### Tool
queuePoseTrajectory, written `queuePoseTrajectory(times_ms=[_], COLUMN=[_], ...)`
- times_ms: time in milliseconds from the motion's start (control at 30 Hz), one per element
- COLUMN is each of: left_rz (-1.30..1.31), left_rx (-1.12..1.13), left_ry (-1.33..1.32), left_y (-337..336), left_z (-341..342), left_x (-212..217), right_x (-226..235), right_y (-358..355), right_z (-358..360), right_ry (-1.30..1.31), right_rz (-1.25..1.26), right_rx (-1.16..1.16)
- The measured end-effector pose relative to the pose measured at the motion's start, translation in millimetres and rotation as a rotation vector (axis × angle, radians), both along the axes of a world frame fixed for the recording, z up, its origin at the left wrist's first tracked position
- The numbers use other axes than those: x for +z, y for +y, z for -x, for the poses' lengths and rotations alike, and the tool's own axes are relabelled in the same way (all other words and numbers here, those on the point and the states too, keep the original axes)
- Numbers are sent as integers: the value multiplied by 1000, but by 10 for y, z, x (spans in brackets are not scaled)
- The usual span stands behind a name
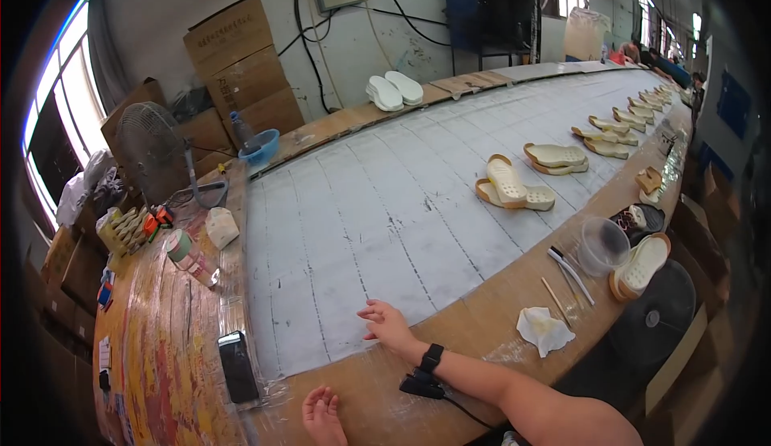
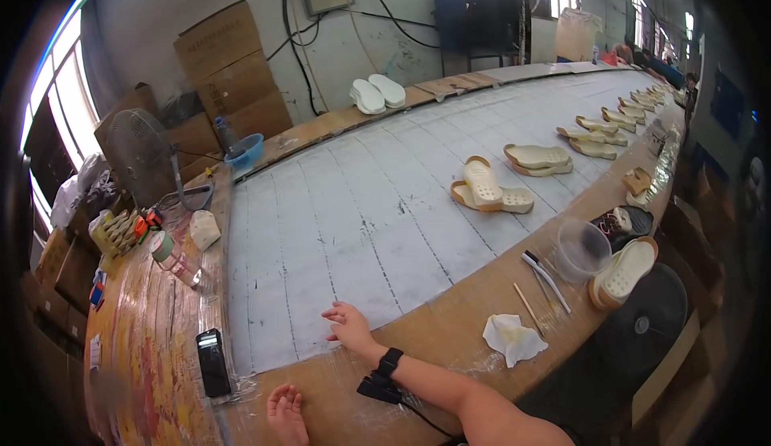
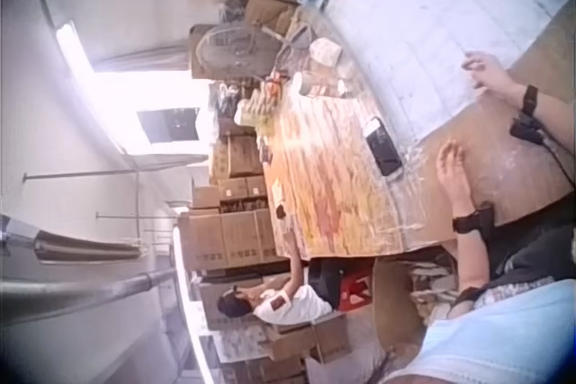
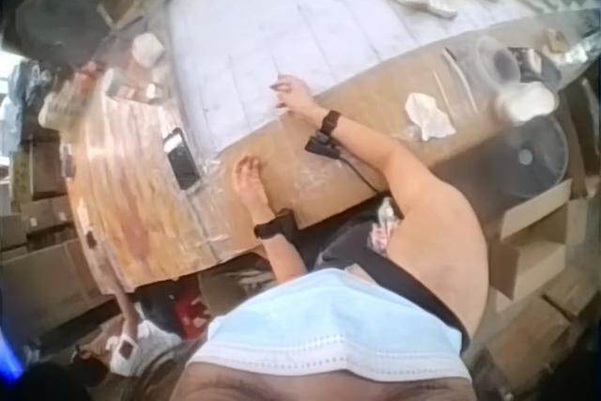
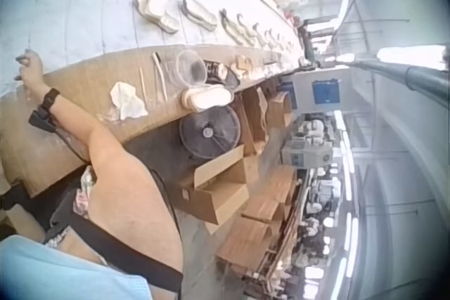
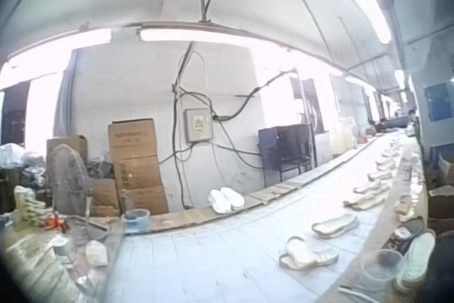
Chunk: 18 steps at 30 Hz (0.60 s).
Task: The recorder is shown assembling and checking shoe components, specifically attaching and aligning outsoles and insoles on a production line.
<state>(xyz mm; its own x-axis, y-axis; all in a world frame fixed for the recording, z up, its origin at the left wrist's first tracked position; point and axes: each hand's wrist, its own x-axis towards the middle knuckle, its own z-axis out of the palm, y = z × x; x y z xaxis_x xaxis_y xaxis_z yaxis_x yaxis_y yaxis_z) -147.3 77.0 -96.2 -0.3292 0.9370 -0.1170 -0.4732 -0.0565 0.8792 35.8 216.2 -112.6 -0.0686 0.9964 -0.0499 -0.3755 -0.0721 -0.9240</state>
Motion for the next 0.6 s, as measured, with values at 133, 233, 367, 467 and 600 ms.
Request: queuePoseTrajectory(times_ms=[133, 233, 367, 467, 600], left_rz=[-5, -28, -67, -69, -63], left_rx=[-32, -53, -85, -99, -103], left_ry=[-51, -34, -59, -61, -59], left_y=[0, -7, -23, -29, -24], left_z=[-3, -40, -44, -98, -25], left_x=[-39, -20, -54, -39, -87], right_x=[151, 157, 56, -159, 77], right_y=[-72, -92, -71, 24, -52], right_z=[-8, -41, -52, 3, -93], right_ry=[-39, -167, -128, -27, 142], right_rz=[-73, -88, -117, -257, -17], right_rx=[-58, -79, -137, -327, -90])
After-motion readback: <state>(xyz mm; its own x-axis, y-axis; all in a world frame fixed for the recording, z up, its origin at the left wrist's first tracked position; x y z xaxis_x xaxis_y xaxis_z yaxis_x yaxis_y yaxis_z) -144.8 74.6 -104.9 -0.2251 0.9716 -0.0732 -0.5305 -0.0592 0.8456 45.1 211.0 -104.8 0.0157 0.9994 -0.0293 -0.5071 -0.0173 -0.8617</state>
